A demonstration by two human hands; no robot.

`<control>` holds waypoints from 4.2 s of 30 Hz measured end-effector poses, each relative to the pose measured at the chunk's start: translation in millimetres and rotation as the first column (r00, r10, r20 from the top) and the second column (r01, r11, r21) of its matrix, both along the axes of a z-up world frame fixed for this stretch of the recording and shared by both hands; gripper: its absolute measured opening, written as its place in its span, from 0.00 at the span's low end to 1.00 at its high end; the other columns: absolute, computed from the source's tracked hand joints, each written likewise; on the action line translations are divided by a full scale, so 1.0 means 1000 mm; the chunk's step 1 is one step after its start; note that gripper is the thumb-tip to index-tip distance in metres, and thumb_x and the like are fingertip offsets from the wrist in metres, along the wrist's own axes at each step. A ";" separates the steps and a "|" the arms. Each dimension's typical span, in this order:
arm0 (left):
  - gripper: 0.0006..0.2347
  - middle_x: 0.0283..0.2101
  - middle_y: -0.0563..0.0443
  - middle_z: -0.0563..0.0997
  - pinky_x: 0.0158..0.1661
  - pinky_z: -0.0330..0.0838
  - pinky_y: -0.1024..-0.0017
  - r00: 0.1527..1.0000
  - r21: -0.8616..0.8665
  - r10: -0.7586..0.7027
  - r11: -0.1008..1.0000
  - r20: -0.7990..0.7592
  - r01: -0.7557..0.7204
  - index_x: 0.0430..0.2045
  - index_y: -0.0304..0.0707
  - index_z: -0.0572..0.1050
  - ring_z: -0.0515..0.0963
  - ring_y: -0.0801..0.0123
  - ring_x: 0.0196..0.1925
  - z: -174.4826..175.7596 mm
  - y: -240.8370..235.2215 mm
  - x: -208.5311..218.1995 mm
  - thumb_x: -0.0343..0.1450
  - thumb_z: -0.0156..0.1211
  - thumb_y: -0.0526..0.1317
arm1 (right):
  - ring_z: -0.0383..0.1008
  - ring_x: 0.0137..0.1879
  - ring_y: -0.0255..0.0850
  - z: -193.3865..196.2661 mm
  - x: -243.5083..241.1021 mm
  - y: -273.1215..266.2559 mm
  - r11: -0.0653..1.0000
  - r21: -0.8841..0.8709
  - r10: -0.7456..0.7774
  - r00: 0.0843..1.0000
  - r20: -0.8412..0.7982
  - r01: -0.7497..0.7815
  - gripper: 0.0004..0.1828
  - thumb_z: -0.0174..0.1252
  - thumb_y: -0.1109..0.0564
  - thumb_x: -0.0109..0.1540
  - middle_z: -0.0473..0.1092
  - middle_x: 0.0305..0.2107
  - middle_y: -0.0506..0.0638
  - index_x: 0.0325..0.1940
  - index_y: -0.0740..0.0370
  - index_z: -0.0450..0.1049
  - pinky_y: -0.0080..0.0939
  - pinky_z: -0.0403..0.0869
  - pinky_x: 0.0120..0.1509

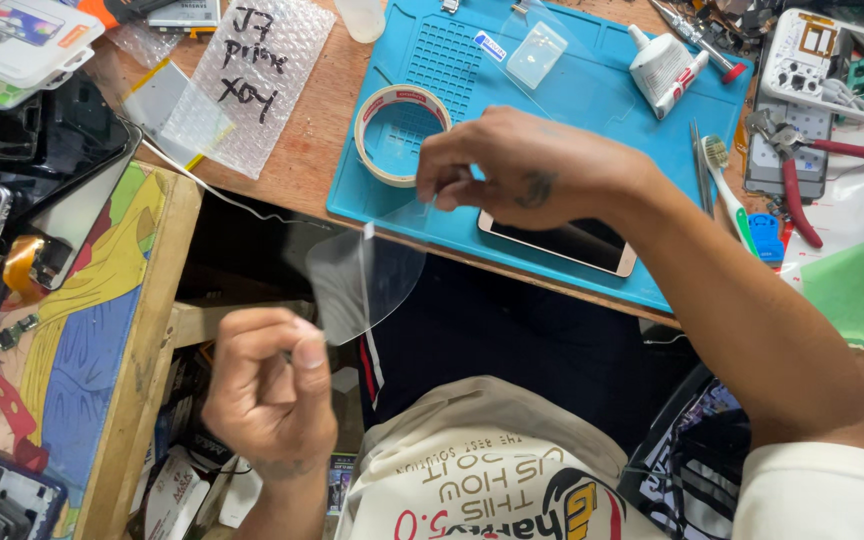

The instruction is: The person unpacks a screen protector, peels off the backing, and aligns it on a smartphone screen. They smooth the protector with fingers, then apply small pieces of tape along the phone's edges to secure it.

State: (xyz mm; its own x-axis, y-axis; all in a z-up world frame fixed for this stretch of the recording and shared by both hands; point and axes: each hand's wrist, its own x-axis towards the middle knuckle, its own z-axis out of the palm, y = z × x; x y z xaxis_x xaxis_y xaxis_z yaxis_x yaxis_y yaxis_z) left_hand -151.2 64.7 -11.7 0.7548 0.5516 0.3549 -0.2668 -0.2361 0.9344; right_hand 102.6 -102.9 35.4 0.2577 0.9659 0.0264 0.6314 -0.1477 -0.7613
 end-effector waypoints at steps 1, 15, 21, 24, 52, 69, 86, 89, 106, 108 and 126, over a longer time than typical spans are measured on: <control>0.05 0.40 0.47 0.74 0.33 0.70 0.84 1.000 -0.008 0.025 1.000 0.014 -0.025 0.35 0.27 0.72 0.75 0.79 0.35 -0.001 0.002 -0.004 0.76 0.61 0.32 | 0.83 0.44 0.45 0.001 -0.005 0.000 0.997 0.074 0.037 0.999 -0.011 -0.036 0.20 0.54 0.72 0.54 0.78 0.35 0.55 0.50 0.66 0.72 0.43 0.77 0.42; 0.08 0.30 0.54 0.75 0.32 0.65 0.78 0.815 0.186 0.402 0.916 -0.417 -0.356 0.35 0.28 0.74 0.69 0.78 0.29 -0.105 0.060 -0.049 0.78 0.60 0.37 | 0.80 0.44 0.43 0.013 -0.019 -0.087 0.852 0.169 -0.518 0.756 0.400 0.495 0.13 0.61 0.62 0.71 0.77 0.45 0.57 0.60 0.64 0.75 0.40 0.78 0.47; 0.09 0.29 0.43 0.80 0.35 0.71 0.66 0.606 0.420 0.639 0.768 -0.473 -0.483 0.31 0.26 0.75 0.78 0.62 0.30 -0.189 0.066 -0.085 0.77 0.60 0.37 | 0.74 0.54 0.54 -0.008 -0.001 -0.111 0.744 0.088 -0.581 0.576 0.574 0.662 0.20 0.67 0.54 0.68 0.75 0.45 0.61 0.60 0.68 0.76 0.51 0.73 0.59; 0.07 0.32 0.40 0.81 0.38 0.73 0.61 0.575 0.472 0.686 0.726 -0.446 -0.500 0.31 0.26 0.76 0.81 0.55 0.33 -0.223 0.064 -0.106 0.75 0.58 0.35 | 0.69 0.61 0.58 -0.024 0.010 -0.109 0.755 0.083 -0.553 0.564 0.613 0.650 0.27 0.69 0.50 0.65 0.74 0.49 0.65 0.61 0.71 0.74 0.53 0.70 0.62; 0.07 0.35 0.47 0.80 0.37 0.72 0.73 0.848 0.123 0.144 0.988 -0.510 -0.094 0.39 0.30 0.79 0.77 0.68 0.33 -0.115 0.001 -0.031 0.71 0.59 0.32 | 0.76 0.41 0.38 -0.017 0.028 -0.088 0.677 0.111 -0.732 0.647 0.215 0.728 0.14 0.71 0.57 0.66 0.74 0.35 0.49 0.52 0.64 0.79 0.37 0.76 0.46; 0.15 0.36 0.41 0.84 0.39 0.75 0.72 0.749 -0.631 -0.654 0.626 -0.104 0.458 0.39 0.25 0.77 0.81 0.69 0.36 -0.030 -0.032 0.025 0.78 0.53 0.44 | 0.70 0.50 0.34 -0.069 -0.183 -0.119 0.784 0.555 -0.620 0.407 0.671 0.278 0.20 0.77 0.56 0.59 0.68 0.41 0.35 0.50 0.44 0.76 0.44 0.64 0.57; 0.10 0.30 0.47 0.85 0.34 0.75 0.76 0.743 -0.562 -0.607 0.733 -0.284 0.384 0.35 0.28 0.79 0.81 0.75 0.31 -0.025 -0.030 0.032 0.75 0.57 0.39 | 0.68 0.68 0.57 -0.041 -0.175 -0.122 0.791 0.317 -0.611 0.689 0.389 0.523 0.27 0.73 0.57 0.53 0.66 0.61 0.61 0.54 0.58 0.72 0.55 0.68 0.70; 0.09 0.29 0.46 0.84 0.32 0.74 0.75 0.739 -0.563 -0.614 0.727 -0.279 0.392 0.35 0.29 0.78 0.80 0.74 0.29 -0.020 -0.029 0.031 0.75 0.59 0.40 | 0.71 0.65 0.56 -0.039 -0.178 -0.124 0.779 0.296 -0.627 0.696 0.352 0.552 0.31 0.75 0.55 0.52 0.68 0.59 0.60 0.56 0.61 0.71 0.52 0.73 0.67; 0.08 0.33 0.46 0.84 0.40 0.77 0.74 0.717 -0.645 -0.685 0.605 -0.124 0.467 0.36 0.27 0.78 0.80 0.74 0.35 -0.013 -0.050 0.031 0.77 0.56 0.37 | 0.75 0.62 0.50 -0.065 -0.199 -0.119 0.728 0.225 -0.682 0.719 0.134 0.648 0.40 0.77 0.51 0.47 0.71 0.57 0.57 0.59 0.62 0.69 0.46 0.76 0.64; 0.09 0.34 0.45 0.84 0.41 0.79 0.73 0.714 -0.657 -0.693 0.585 -0.098 0.476 0.36 0.27 0.78 0.82 0.73 0.36 -0.014 -0.058 0.031 0.77 0.56 0.37 | 0.75 0.62 0.49 -0.075 -0.201 -0.120 0.714 0.205 -0.690 0.722 0.045 0.670 0.43 0.78 0.51 0.47 0.71 0.57 0.57 0.61 0.62 0.67 0.46 0.76 0.65; 0.09 0.29 0.51 0.81 0.33 0.73 0.78 0.596 -0.508 -0.707 0.698 -0.379 0.505 0.34 0.27 0.79 0.77 0.78 0.31 -0.014 -0.076 0.022 0.73 0.61 0.39 | 0.67 0.70 0.55 -0.118 -0.205 -0.117 0.597 0.258 -0.132 0.411 -0.902 0.759 0.52 0.78 0.64 0.51 0.65 0.65 0.62 0.73 0.61 0.57 0.60 0.75 0.70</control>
State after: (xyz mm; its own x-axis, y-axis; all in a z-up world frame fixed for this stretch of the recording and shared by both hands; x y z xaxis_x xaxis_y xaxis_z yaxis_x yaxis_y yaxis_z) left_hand -129.3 -11.1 -25.6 0.9502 -0.1093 -0.2920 0.3048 0.1283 0.9437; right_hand -102.3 -220.3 -83.1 0.8527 0.5218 0.0259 -0.2370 0.4305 -0.8709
